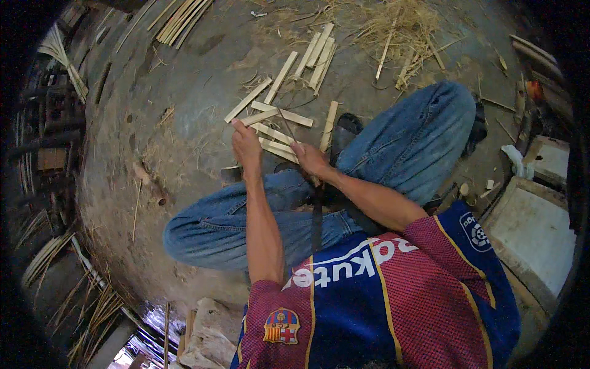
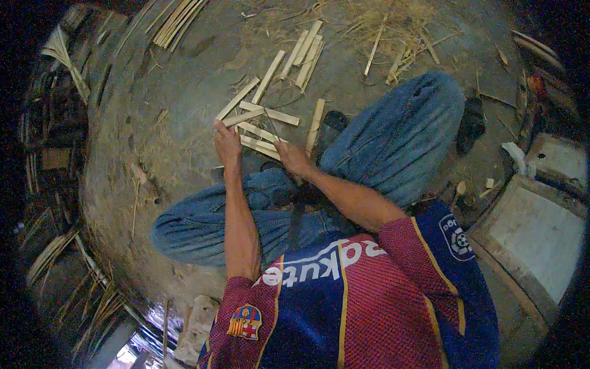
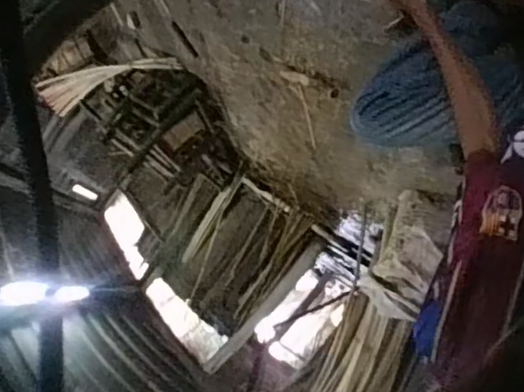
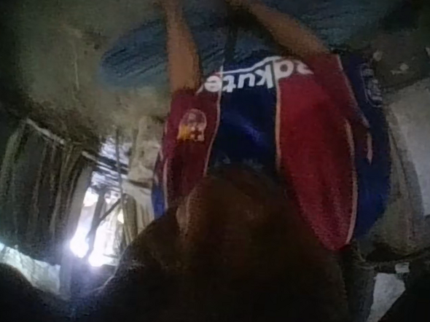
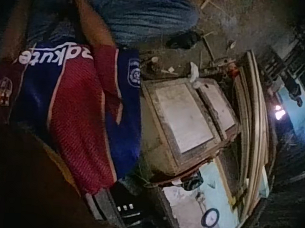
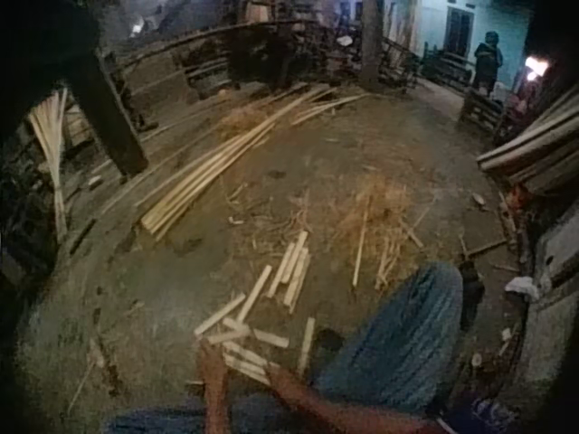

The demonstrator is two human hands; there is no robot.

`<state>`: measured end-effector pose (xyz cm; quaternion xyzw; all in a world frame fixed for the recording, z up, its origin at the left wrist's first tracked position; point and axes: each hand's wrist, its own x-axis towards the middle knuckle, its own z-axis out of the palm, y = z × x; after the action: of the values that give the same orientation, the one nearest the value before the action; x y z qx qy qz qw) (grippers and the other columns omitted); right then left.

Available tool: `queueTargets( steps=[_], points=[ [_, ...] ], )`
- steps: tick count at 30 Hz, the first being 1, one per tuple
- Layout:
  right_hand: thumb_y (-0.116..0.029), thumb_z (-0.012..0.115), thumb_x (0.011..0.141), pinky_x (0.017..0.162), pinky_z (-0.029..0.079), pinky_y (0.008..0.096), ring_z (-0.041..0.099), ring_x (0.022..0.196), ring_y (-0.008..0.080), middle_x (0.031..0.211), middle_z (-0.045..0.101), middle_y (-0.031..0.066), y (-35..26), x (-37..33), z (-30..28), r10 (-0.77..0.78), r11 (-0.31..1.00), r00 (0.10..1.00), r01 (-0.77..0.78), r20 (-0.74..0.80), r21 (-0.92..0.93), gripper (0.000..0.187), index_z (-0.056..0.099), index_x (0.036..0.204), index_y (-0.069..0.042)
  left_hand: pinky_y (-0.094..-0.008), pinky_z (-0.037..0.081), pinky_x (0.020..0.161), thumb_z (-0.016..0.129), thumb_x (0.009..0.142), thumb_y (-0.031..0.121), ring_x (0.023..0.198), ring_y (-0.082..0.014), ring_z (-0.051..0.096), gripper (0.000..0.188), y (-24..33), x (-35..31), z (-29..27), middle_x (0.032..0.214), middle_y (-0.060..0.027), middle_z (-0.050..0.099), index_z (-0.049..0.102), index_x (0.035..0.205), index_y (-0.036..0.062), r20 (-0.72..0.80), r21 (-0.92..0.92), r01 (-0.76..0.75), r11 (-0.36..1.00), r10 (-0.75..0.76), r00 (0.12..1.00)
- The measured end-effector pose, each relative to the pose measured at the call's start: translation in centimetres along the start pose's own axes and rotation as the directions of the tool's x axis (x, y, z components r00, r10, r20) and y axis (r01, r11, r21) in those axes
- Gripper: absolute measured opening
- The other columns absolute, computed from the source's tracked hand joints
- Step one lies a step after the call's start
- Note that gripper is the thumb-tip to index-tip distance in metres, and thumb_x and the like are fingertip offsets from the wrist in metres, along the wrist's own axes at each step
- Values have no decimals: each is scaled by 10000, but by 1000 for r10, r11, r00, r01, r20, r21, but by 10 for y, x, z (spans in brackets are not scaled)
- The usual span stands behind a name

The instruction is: The person sits on the floor and uses a knife to sharpen the ends of small bamboo sticks. They repeatedly pick up sticks, hold them against the floor, and scrape the knife along the ends to create pointed tips, then place the sharpened sticks back on the floor.

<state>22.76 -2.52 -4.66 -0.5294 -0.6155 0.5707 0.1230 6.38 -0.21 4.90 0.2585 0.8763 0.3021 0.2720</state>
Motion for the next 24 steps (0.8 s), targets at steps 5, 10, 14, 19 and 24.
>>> queueTargets(
  steps=[5, 10, 14, 19, 24],
  points=[
    [-438, 442, 985, 725, 446, 525, 599, 844, 471, 844, 615, 285, -45, -17, 4, -223, 970, 975, 221, -13, -102, 484, 547, 848, 14, -543, 399, 786, 193, 1010, 481, 895, -483, 585, 741, -34, 14, 17, 883, -299, 649, 653, 893, -87, -226, 105, -222, 969, 240, 944],
    [-426, 462, 982, 725, 449, 532, 590, 836, 486, 832, 614, 294, -32, -6, -6, -14, 990, 1000, 16, 15, -141, 459, 529, 928, 25, -560, 398, 782, 193, 1012, 464, 878, -494, 572, 724, -4, 5, 13, 882, -314, 633, 613, 779, -77, -106, 28, -133, 991, 135, 985],
    [-461, 453, 975, 751, 476, 539, 601, 868, 502, 867, 629, 294, -18, -4, -2, -15, 998, 1000, 13, -20, -61, 514, 541, 986, 45, -571, 386, 775, 194, 1010, 467, 856, -510, 562, 731, -16, 3, 15, 868, -315, 631, 617, 769, -79, -124, 85, -122, 989, 132, 984],
    [-408, 482, 984, 690, 439, 528, 589, 789, 482, 795, 596, 303, -6, 8, -9, -83, 995, 996, 81, -28, -53, 447, 518, 936, 35, -566, 373, 805, 194, 1009, 474, 887, -525, 555, 745, -10, 7, 17, 884, -323, 632, 648, 829, -90, -156, 113, -193, 975, 210, 965],
    [-383, 482, 985, 694, 433, 532, 583, 799, 492, 818, 604, 299, -6, 3, 11, -99, 989, 993, 92, -58, -113, 431, 542, 907, 37, -557, 380, 825, 175, 1009, 496, 906, -512, 562, 771, -25, 23, 21, 926, -323, 637, 652, 878, -96, -190, 112, -118, 987, 138, 972]
  ],
)
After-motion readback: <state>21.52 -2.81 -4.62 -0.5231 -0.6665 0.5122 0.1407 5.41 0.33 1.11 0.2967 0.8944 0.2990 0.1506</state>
